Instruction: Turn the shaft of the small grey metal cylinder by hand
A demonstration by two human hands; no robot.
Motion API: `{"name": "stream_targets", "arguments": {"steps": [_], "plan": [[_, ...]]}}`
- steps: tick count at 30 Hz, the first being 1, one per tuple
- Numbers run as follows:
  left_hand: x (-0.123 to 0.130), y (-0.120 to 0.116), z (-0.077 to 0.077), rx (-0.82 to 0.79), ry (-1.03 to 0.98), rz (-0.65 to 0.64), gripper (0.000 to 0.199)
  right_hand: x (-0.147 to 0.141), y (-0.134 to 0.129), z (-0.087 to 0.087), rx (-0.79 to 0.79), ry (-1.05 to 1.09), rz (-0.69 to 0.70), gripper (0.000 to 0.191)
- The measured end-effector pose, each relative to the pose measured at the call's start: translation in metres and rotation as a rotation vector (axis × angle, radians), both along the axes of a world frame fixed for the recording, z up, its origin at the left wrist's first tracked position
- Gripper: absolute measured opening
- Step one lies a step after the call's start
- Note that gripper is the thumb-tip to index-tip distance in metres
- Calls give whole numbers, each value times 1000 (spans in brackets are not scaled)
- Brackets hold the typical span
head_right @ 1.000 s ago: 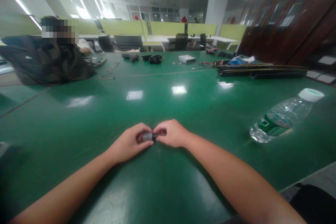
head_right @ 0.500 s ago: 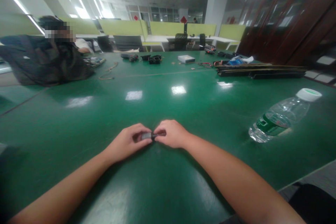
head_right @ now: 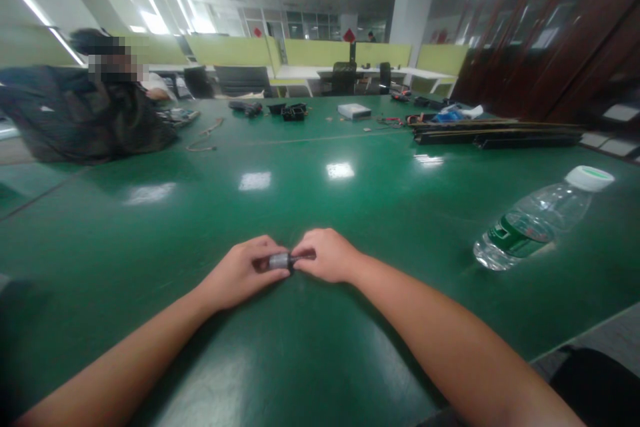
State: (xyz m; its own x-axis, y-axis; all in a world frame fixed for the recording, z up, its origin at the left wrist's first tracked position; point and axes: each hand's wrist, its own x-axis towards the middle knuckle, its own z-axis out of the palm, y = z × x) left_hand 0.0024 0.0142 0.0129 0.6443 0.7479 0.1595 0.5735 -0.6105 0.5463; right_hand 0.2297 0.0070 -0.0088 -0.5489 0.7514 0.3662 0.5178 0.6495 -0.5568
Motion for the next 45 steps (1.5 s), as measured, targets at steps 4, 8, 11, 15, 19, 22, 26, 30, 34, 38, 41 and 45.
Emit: {"name": "stream_targets", "arguments": {"steps": [4,8,11,15,19,22,26,30,34,38,41,45], "plan": [[0,0,1,0,5,6,31,1,0,1,0,-10,5,15],[0,0,2,7,11,-2,31,3,-2,4,4,-25,6,14],[0,0,1,15,13,-12,30,4,-2,5,2,-42,9,14],[0,0,1,18,12,-10,28,7,-2,5,-6,-47,5,14],[1,0,1,10,10,-5,27,10,-1,3,6,-51,15,13],[1,0,2,11,10,-6,28,12,0,3,11,-54,11,13],[1,0,3,3,15,-6,29,15,0,4,9,-58,5,12],[0,0,2,5,11,-6,30,18,-1,6,-5,-61,-6,11],[0,0,1,13,10,-5,31,20,-2,9,-13,-62,-7,10],[0,0,1,18,7,-4,31,21,-2,11,-37,-63,-8,10],[-1,0,1,17,7,-4,31,23,-2,11,-54,-61,-10,11],[-1,0,0,13,4,3,32,26,-1,10,-71,-57,-12,12]]}}
